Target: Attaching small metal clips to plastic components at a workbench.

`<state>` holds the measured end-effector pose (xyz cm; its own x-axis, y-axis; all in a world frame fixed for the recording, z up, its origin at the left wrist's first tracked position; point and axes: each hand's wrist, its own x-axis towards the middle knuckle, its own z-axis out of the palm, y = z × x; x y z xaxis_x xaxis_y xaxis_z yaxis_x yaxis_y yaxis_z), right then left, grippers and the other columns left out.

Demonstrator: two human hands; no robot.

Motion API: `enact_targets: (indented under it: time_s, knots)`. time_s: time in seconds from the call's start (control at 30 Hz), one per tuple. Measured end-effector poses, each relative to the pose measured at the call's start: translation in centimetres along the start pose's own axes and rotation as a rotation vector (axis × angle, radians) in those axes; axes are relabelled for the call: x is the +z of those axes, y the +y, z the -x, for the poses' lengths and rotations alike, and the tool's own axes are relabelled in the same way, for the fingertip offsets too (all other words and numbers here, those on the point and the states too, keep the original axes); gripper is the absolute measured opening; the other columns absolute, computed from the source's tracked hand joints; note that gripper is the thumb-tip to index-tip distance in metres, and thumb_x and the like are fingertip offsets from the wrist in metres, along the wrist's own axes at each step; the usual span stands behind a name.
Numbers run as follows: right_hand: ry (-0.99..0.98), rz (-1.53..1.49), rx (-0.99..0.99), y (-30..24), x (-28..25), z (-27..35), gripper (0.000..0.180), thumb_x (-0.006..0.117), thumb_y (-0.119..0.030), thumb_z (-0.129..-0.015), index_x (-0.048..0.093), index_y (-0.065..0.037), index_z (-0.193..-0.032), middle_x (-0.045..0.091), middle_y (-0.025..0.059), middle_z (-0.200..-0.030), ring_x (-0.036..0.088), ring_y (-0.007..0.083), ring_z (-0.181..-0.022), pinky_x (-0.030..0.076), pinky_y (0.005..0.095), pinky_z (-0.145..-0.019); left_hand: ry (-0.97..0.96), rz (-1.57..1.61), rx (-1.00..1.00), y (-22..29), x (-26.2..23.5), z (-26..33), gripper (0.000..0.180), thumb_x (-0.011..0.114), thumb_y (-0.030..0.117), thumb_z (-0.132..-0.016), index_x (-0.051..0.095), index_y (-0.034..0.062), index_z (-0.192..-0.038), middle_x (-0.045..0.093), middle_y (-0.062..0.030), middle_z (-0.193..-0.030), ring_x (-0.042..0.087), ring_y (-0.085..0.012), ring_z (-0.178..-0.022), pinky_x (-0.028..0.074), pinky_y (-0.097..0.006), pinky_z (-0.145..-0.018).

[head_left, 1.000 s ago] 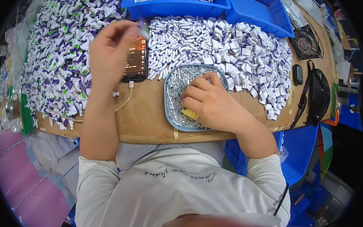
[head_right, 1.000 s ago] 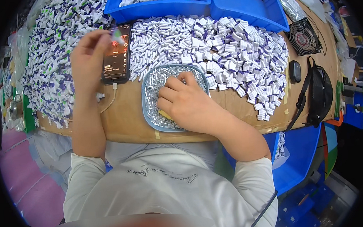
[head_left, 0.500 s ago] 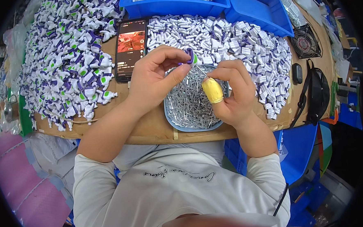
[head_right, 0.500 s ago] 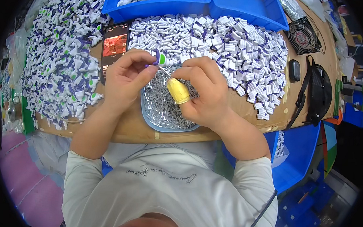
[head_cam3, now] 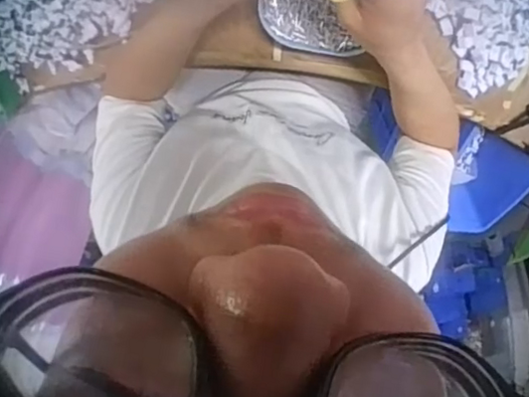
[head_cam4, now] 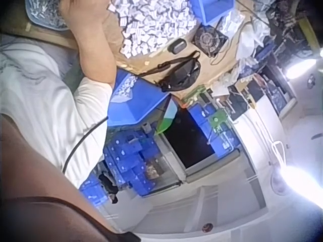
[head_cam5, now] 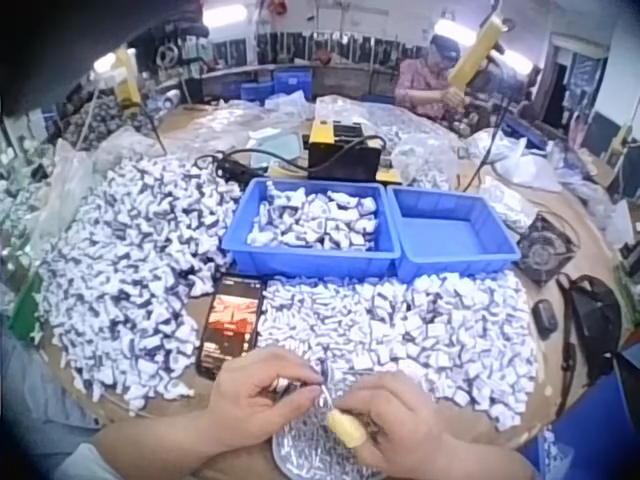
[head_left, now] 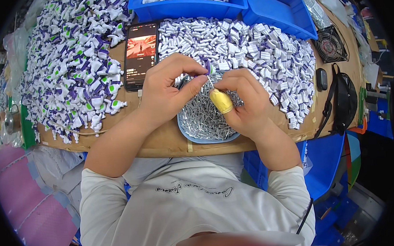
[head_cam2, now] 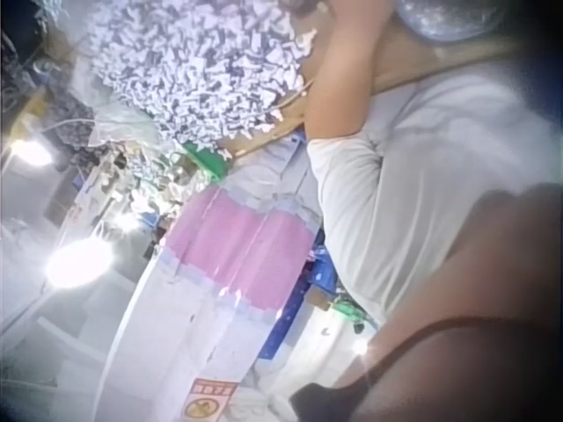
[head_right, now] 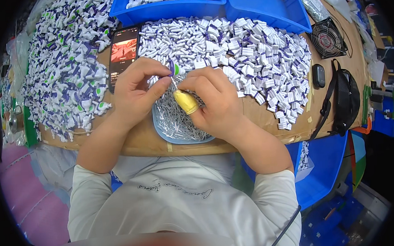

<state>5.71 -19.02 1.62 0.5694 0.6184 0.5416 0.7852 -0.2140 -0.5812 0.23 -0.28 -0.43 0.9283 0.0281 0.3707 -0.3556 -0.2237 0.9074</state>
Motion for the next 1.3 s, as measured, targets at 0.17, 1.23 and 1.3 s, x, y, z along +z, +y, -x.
enact_targets:
  time_s: [0.17, 1.23, 1.3]
  knots:
    - [0.044, -0.160, -0.145, 0.0, 0.6, 0.1, 0.022, 0.069, 0.007, -0.070, 0.062, 0.000, -0.089, 0.063, 0.0114, -0.081, 0.061, 0.0239, -0.069, 0.050, 0.0291, -0.062, 0.078, -0.058, 0.134, -0.1, 0.3, 0.0, 0.014, 0.070, 0.002, -0.074, 0.066, 0.0023, -0.088, 0.064, -0.0103, -0.086, 0.063, -0.0198, -0.076, 0.050, -0.028, -0.067]
    - [-0.028, 0.197, 0.442, 4.3, -0.4, -1.2, 0.059, 0.056, 0.004, -0.081, 0.031, 0.002, -0.135, 0.052, 0.0185, -0.108, 0.057, 0.0262, -0.085, 0.047, 0.0344, -0.074, -0.130, -0.853, 0.168, -3.8, -1.2, -3.2, 0.013, 0.070, 0.020, -0.076, 0.067, 0.0123, -0.087, 0.060, -0.0027, -0.084, 0.058, -0.0218, -0.083, 0.041, -0.036, -0.072]
    - [-0.038, 0.209, 0.461, 4.0, -0.4, -1.3, 0.058, 0.053, 0.006, -0.083, 0.031, 0.000, -0.136, 0.055, 0.0166, -0.104, 0.057, 0.0235, -0.090, 0.047, 0.0319, -0.079, -0.132, -0.848, 0.165, -4.0, -1.4, -3.1, 0.013, 0.070, 0.019, -0.076, 0.067, 0.0116, -0.086, 0.060, -0.0027, -0.083, 0.058, -0.0217, -0.084, 0.041, -0.037, -0.072]
